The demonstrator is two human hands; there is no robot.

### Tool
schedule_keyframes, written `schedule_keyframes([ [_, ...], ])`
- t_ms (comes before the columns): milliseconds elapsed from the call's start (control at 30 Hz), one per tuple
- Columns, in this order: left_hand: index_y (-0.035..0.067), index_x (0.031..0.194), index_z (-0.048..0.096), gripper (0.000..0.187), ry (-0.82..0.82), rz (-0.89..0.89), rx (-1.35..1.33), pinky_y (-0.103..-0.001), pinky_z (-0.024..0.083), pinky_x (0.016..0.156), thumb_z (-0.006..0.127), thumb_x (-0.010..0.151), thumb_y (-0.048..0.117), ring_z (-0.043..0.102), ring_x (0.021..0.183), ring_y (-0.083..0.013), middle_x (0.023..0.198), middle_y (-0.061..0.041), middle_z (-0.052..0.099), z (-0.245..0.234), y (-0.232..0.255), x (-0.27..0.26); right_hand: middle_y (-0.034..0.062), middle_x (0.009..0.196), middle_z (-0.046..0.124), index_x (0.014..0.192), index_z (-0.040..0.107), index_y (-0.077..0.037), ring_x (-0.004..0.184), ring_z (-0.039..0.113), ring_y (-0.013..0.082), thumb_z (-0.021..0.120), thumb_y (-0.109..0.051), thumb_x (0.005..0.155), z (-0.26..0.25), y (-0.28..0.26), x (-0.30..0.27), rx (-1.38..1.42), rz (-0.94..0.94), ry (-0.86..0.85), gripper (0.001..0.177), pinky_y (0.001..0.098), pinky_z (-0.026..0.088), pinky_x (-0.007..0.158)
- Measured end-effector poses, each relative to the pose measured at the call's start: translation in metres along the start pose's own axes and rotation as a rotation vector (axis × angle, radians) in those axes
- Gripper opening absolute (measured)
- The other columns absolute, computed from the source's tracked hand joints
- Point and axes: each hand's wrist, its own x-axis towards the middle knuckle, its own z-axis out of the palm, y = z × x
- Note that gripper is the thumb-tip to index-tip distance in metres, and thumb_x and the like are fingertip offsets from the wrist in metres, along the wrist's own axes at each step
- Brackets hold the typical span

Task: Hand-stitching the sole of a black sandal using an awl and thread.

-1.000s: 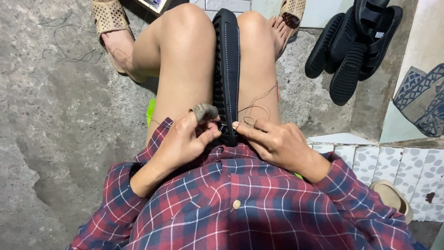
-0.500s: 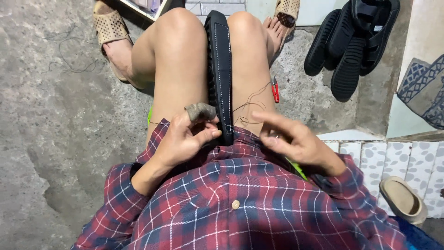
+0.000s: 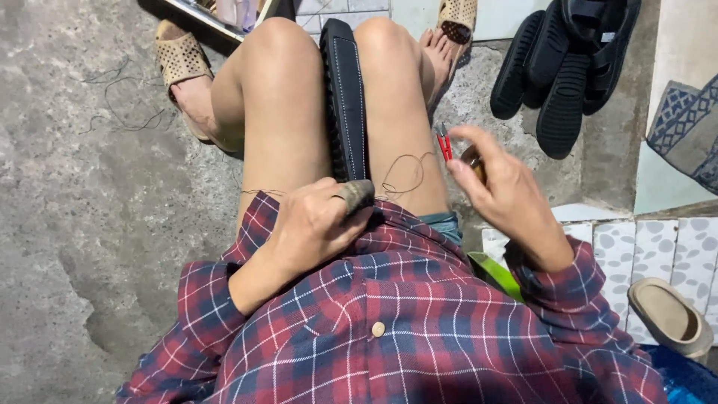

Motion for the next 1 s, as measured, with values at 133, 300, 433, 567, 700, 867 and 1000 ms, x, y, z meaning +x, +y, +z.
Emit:
schedule_keyframes([
  [133, 0.006, 0.057, 0.051, 0.033, 0.028, 0.080, 0.129, -0.034, 0.044, 0.044, 0.069, 0.083, 0.017, 0.054, 0.053, -0.0244, 0.051, -0.006, 0.047, 0.016, -0.004, -0.001, 0.0207, 0.100, 0.068, 0.126, 0.055, -0.010, 0.092, 0.066, 0.0417, 0.053, -0.019, 0.093, 0.022, 0.006, -0.022, 0.049, -0.159, -0.082, 0.034, 0.0512, 0.053, 0.079],
  [300, 0.009, 0.055, 0.046, 0.038, 0.016, 0.039, 0.144, -0.032, 0.043, 0.042, 0.067, 0.084, 0.022, 0.053, 0.051, -0.0244, 0.050, -0.004, 0.044, 0.016, -0.007, -0.010, 0.0236, 0.082, 0.067, 0.106, 0.056, -0.012, 0.076, 0.067, 0.0443, 0.051, -0.025, 0.094, 0.012, -0.037, -0.022, 0.079, -0.119, -0.200, 0.019, 0.0526, 0.052, 0.064],
  [433, 0.007, 0.055, 0.048, 0.040, 0.011, 0.020, 0.114, -0.035, 0.042, 0.042, 0.070, 0.084, 0.025, 0.054, 0.050, -0.0278, 0.052, -0.006, 0.044, 0.015, -0.021, -0.027, 0.0240, 0.070, 0.063, 0.093, 0.055, -0.008, 0.068, 0.066, 0.0452, 0.050, -0.027, 0.095, 0.017, -0.043, -0.020, 0.053, -0.125, -0.269, 0.019, 0.0530, 0.049, 0.058],
  [567, 0.006, 0.055, 0.047, 0.043, 0.024, 0.029, 0.116, -0.035, 0.043, 0.042, 0.070, 0.084, 0.027, 0.054, 0.049, -0.0276, 0.051, -0.006, 0.044, 0.021, -0.018, -0.020, 0.0199, 0.065, 0.061, 0.101, 0.057, -0.013, 0.065, 0.066, 0.0386, 0.061, -0.025, 0.089, 0.028, -0.032, -0.012, 0.103, -0.102, -0.176, 0.017, 0.0455, 0.050, 0.055],
  [700, 0.008, 0.051, 0.044, 0.043, 0.054, 0.057, 0.171, -0.034, 0.041, 0.041, 0.071, 0.080, 0.023, 0.052, 0.045, -0.0272, 0.048, -0.006, 0.041, 0.023, -0.013, -0.011, 0.0180, 0.067, 0.064, 0.102, 0.058, -0.013, 0.063, 0.066, 0.0359, 0.070, -0.016, 0.081, 0.045, -0.022, -0.002, 0.235, -0.131, -0.091, 0.025, 0.0443, 0.052, 0.056],
  [867, 0.007, 0.050, 0.041, 0.046, 0.080, 0.042, 0.115, -0.033, 0.041, 0.040, 0.073, 0.081, 0.021, 0.052, 0.044, -0.0286, 0.047, -0.007, 0.040, 0.019, -0.020, -0.020, 0.0030, 0.065, 0.066, 0.082, 0.070, -0.012, 0.055, 0.062, 0.0124, 0.074, -0.010, 0.081, 0.021, 0.013, -0.010, 0.382, -0.117, 0.037, 0.005, 0.0256, 0.052, 0.048],
  [1000, 0.004, 0.078, 0.054, 0.023, 0.047, 0.114, 0.064, -0.035, 0.041, 0.041, 0.072, 0.085, 0.017, 0.052, 0.049, -0.0248, 0.057, -0.008, 0.050, 0.014, -0.024, -0.025, 0.0087, 0.083, 0.057, 0.117, 0.051, -0.005, 0.062, 0.053, 0.0144, 0.063, -0.010, 0.098, -0.029, 0.009, -0.015, 0.253, 0.072, 0.347, 0.023, 0.0285, 0.048, 0.053],
])
